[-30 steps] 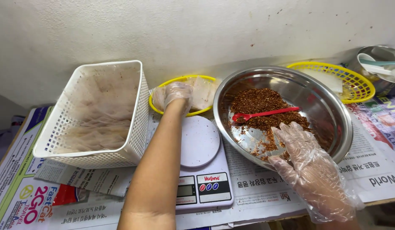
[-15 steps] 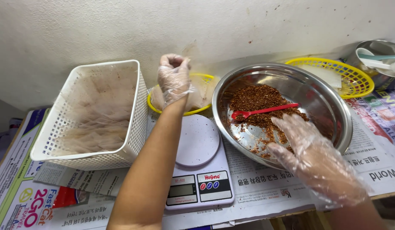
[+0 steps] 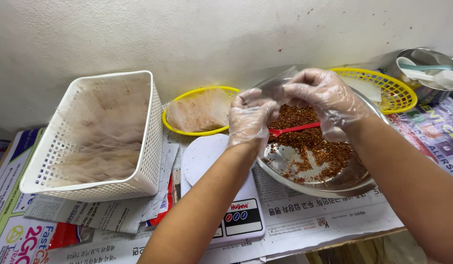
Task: Packaging granular food material into small plastic bags using a spoon and a scale
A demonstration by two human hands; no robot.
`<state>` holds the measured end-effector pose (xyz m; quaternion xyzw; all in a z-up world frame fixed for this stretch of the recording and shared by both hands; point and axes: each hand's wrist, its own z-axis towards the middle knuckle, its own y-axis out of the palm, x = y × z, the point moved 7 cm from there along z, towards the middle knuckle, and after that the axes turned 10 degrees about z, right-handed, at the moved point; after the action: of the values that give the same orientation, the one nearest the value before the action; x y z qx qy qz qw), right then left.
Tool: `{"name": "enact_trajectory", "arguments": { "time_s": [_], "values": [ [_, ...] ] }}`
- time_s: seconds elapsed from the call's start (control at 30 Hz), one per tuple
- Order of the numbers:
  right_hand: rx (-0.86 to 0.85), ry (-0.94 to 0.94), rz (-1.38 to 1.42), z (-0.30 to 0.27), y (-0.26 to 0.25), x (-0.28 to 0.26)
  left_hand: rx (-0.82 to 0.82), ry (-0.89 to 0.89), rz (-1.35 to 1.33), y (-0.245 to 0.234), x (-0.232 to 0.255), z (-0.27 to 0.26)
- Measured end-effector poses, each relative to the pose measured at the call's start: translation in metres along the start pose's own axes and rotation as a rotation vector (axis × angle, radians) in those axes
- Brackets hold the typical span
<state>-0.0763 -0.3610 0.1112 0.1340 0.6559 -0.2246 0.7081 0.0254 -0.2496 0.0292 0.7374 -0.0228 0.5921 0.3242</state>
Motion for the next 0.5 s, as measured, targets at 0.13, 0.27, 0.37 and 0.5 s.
{"name": "enact_trajectory", "arguments": {
  "time_s": [0.13, 0.27, 0.37, 0.5],
  "values": [
    [-0.062, -0.073, 0.099, 0.013, -0.001, 0.002, -0.175, -0.007, 0.26, -0.002, 0.0, 0.004],
    [-0.112, -0.094, 0.11, 0.027, -0.006, 0.03, -0.249, 0.01, 0.636, -0.004, 0.036, -0.003],
    [-0.09, -0.102, 0.101, 0.024, -0.004, 0.034, -0.165, 0.09, 0.764, -0.005, 0.046, -0.014],
    [-0.06, -0.19, 0.185, 0.022, -0.008, 0.039, -0.277, 0.128, 0.867, -0.006, 0.045, -0.014]
  ]
}}
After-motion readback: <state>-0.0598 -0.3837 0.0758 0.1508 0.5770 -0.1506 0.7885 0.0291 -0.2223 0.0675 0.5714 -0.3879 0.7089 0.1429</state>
